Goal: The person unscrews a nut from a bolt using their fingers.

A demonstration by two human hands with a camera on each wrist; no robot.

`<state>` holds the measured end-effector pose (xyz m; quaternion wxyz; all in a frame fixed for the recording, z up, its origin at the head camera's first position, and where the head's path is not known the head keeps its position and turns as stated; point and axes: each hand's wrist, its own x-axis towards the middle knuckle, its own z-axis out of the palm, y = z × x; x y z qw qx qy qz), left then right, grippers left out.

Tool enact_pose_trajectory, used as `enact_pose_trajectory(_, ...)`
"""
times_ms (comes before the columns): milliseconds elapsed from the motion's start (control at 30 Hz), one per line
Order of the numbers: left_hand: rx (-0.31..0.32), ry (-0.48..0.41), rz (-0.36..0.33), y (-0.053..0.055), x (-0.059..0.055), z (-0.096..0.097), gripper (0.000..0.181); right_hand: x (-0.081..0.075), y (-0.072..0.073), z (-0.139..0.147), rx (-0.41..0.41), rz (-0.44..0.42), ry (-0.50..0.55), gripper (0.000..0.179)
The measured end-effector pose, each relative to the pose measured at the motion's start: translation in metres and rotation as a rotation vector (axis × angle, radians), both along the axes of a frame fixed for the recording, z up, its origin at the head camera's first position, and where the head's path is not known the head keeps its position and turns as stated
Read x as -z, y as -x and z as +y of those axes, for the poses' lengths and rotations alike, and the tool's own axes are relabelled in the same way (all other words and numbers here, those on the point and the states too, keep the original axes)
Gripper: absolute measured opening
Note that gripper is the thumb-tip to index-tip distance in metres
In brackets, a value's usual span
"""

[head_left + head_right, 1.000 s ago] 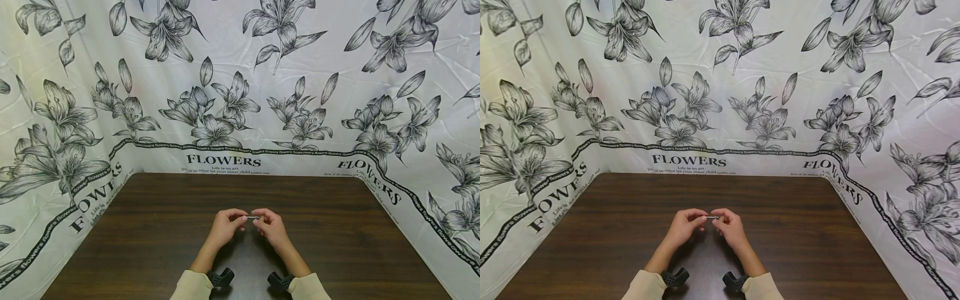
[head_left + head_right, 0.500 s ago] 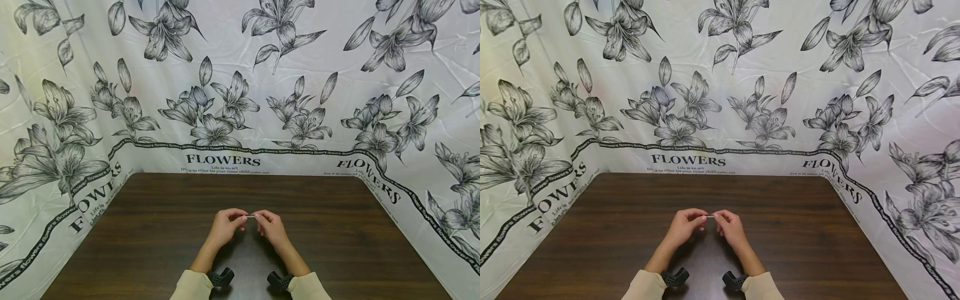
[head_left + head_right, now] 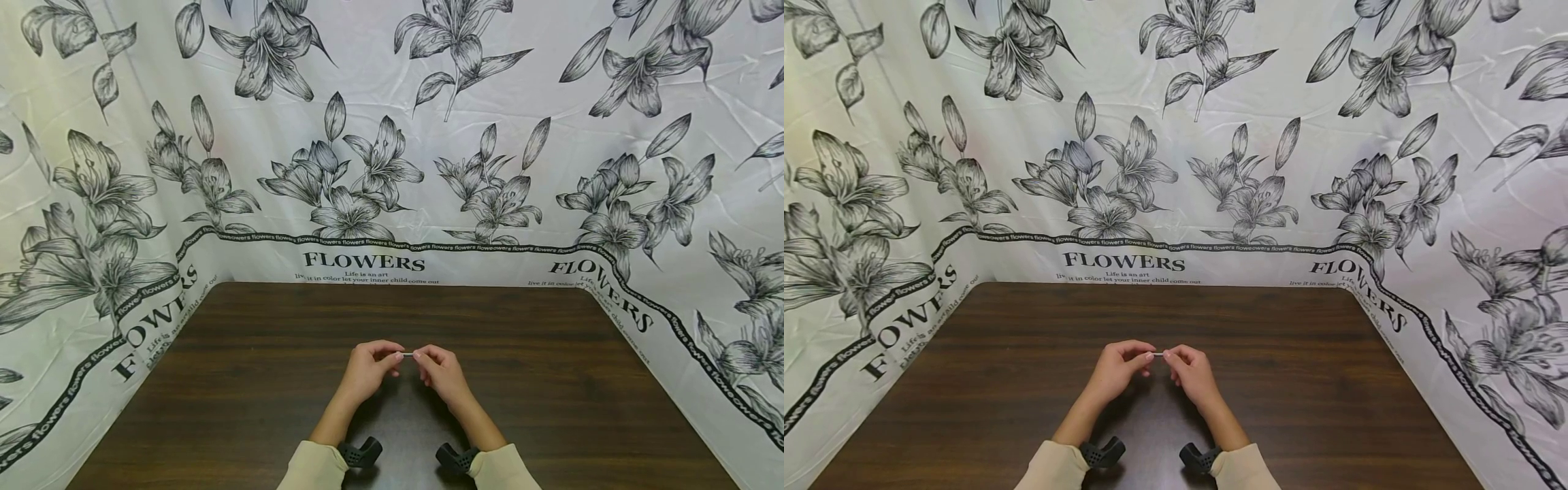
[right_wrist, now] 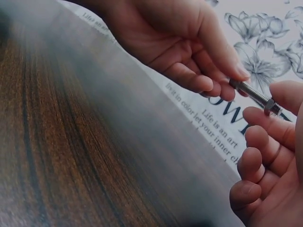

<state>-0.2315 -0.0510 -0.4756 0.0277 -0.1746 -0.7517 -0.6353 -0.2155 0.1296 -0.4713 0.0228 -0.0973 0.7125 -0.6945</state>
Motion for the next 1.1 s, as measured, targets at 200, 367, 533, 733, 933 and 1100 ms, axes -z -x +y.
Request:
enact_pose_trajectory(200,-0.011,-0.004,0.004,0.0072,0.0121,-0.0019,0.014,0.0001,0.0002,-0.0002,-0.002,0.016,0.020,0.018)
enact_pose_trajectory(367,0.003,-0.008,0.025,0.0069,0.0125,-0.0030,0.012,0.0002,0.0004,0.0009,-0.018,0.011,0.038,0.024)
enact_pose_trajectory(533,-0.004,0.002,0.017,0.0062,0.0112,-0.0027,0.011,-0.0012,-0.0006,0.0016,-0.021,-0.003,0.048,0.023)
enact_pose_trajectory(733,-0.005,0.008,0.016,0.0069,0.0104,-0.0014,0.011,-0.0028,-0.0015,0.0007,-0.014,0.003,0.047,0.018)
enact_pose_trajectory(933,-0.017,0.008,-0.007,0.0071,0.0107,-0.0019,0.011,-0.0029,-0.0015,-0.0003,-0.006,0.013,0.050,0.016)
enact_pose_trajectory(1100,-0.012,0.010,-0.001,0.0069,0.0109,-0.0026,0.010,-0.0019,-0.0017,-0.0002,-0.007,0.022,0.053,0.015)
